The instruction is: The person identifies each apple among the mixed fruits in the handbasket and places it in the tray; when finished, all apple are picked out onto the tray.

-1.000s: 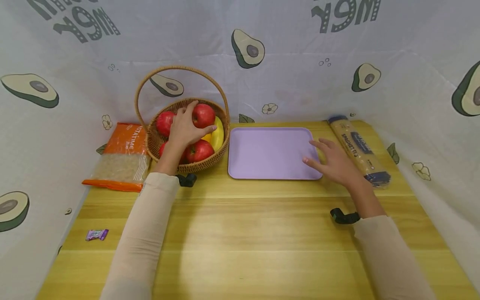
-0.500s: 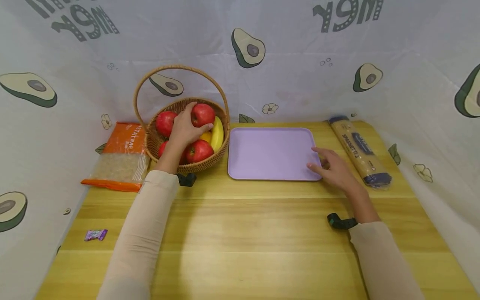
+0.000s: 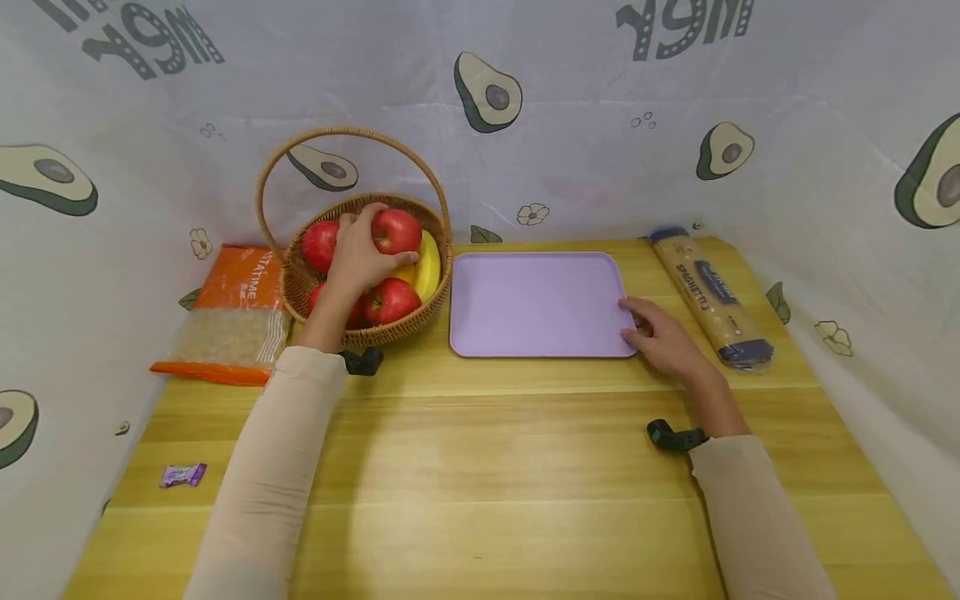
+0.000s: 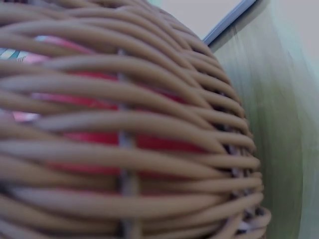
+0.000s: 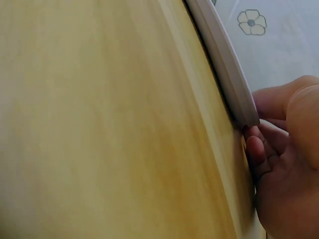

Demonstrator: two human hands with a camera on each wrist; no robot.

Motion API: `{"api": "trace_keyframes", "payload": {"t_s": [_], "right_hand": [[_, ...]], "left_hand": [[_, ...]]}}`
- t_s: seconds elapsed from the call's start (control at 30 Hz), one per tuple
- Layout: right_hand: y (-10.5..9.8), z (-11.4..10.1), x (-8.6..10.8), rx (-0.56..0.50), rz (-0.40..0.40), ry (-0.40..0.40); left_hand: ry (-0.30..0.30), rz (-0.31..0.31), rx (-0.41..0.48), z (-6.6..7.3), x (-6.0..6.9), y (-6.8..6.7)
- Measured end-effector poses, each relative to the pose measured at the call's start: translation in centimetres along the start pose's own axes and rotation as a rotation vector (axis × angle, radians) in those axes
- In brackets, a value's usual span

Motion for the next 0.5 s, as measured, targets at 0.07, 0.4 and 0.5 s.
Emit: {"api": "trace_keyframes", "payload": {"t_s": [0.07, 0.4, 0.5], "right_hand": [[0.0, 0.2, 0.0, -0.010, -0.001, 0.012], [0.1, 0.6, -0.1, -0.046, 0.028, -0.003], [0.4, 0.7, -0.1, -0.058, 0.043, -0.012]], "left_hand": [[0.008, 0.001, -0.012, 0.2, 0.1, 0.1], [0.056, 0.033, -0.055, 1.0, 1.3, -1.2], [0.060, 0.051, -0.052, 1.1, 1.9, -1.6]]}}
Point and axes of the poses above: each hand's wrist, its own x-axis away from the middle knuckle, its own y-axis out of the palm, z = x × y, the point moved 5 cm from there along -x, towards the middle knuckle, and after that the axes turned 6 degrees about -x, right-handed, at the moved point
